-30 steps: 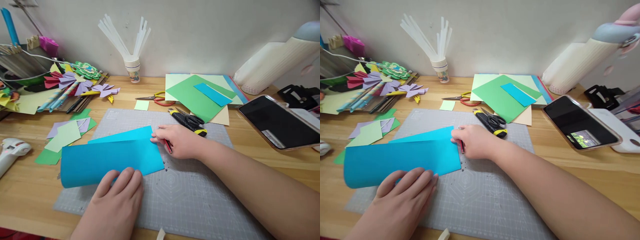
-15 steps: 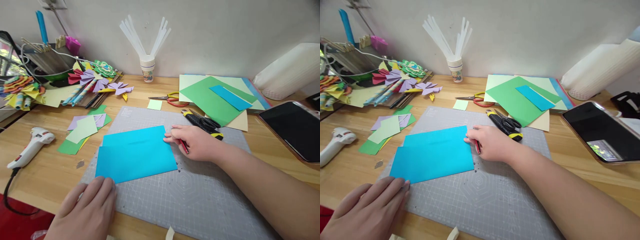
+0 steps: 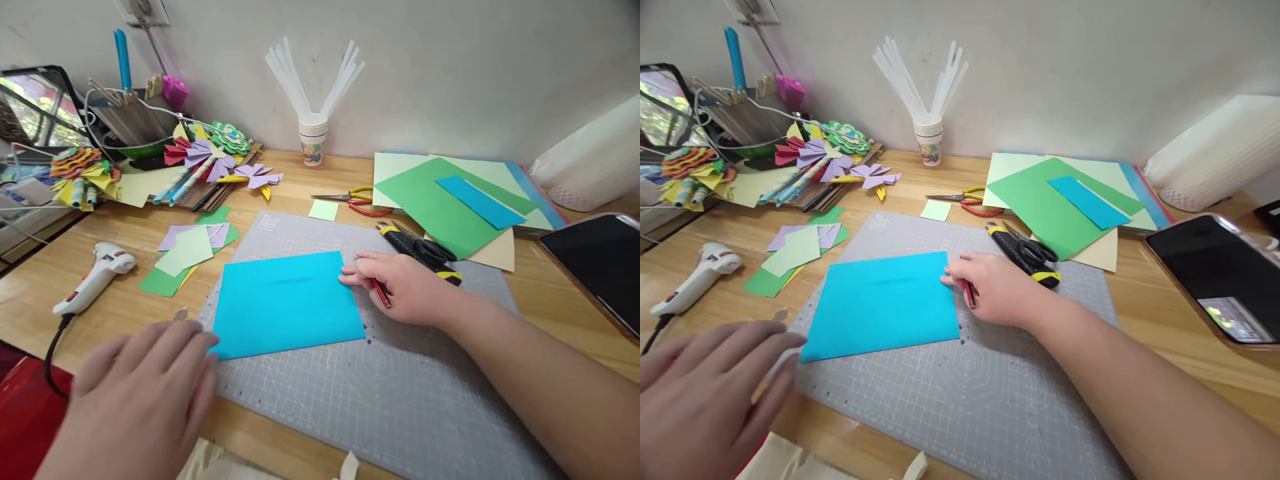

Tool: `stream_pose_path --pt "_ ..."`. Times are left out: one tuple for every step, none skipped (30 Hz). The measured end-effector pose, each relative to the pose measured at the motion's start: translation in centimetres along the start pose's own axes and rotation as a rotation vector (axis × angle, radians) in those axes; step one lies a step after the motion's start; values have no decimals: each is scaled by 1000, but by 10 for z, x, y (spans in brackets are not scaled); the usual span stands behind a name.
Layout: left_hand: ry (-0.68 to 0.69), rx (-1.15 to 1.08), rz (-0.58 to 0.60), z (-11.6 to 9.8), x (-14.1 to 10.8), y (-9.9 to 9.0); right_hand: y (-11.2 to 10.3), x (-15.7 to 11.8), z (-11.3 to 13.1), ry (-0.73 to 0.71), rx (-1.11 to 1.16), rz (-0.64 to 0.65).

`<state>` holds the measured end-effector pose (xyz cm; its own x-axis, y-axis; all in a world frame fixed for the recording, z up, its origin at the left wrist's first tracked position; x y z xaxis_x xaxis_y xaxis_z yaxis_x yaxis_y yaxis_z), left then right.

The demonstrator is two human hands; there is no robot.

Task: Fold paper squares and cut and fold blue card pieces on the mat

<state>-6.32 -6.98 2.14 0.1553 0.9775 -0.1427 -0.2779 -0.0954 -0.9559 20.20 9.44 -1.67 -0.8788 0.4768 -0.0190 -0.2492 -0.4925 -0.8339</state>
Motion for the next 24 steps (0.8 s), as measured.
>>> stream_pose_path --pt "79 -2 -25 -6 3 2 0 0 0 5 -5 1" --pt "183 -19 -56 -13 6 6 0 -1 0 9 -10 2" --pt "266 -42 -71 -20 10 10 0 -1 0 12 -16 2" --pt "290 -70 -100 -26 13 14 0 -1 0 15 -22 1" --pt "297 -89 -118 -31 17 17 0 -1 0 18 -28 0" --pt "301 -104 -132 -35 20 19 -1 -1 0 21 -34 1" --pt "302 -111 -144 -39 23 20 -1 -1 0 25 -41 3" --pt "316 -108 -144 -42 26 20 -1 0 0 29 -49 10" --pt "338 -102 -139 -45 29 18 -1 0 0 32 -57 18" --pt "361 -91 -129 -47 32 17 -1 1 0 35 -65 26" --pt "380 -82 -117 -50 36 14 -1 1 0 38 -72 32" --pt "399 -79 -110 -52 39 12 -1 1 0 41 -77 35" --pt "418 -83 -105 -55 43 9 -1 2 0 43 -79 36" --pt "438 -91 -106 -58 47 7 -1 2 0 43 -78 36" --pt "457 -98 -104 -62 51 5 -1 2 -1 43 -76 34" --pt "476 -103 -99 -66 54 2 -1 2 -1 45 -73 32" --pt "493 -104 -92 -69 58 0 0 1 -1 46 -71 32" --pt "507 -101 -81 -73 61 -1 0 1 -1 50 -68 32" --pt "521 -97 -70 -77 64 -3 0 1 -2 53 -67 31" --pt "534 -94 -62 -80 67 -4 0 0 -2 58 -66 29" --pt "545 -92 -59 -83 69 -5 0 0 -2 62 -64 26" --pt "556 -90 -58 -85 71 -6 0 0 -2 65 -63 24" --pt "566 -88 -58 -87 73 -6 0 0 -2 67 -66 22" --pt "574 -87 -59 -89 74 -7 0 0 -2 69 -71 22"
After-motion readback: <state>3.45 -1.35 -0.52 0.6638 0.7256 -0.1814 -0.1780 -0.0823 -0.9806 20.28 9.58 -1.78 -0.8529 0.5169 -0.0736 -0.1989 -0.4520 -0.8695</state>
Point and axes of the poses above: each hand's wrist, its own x-axis towards the middle knuckle, its own y-axis out of the palm, z = x × y, the point moved 2 cm from there along x, towards the middle knuckle, and after that the axes turned 13 degrees about z, right-handed, at the moved point
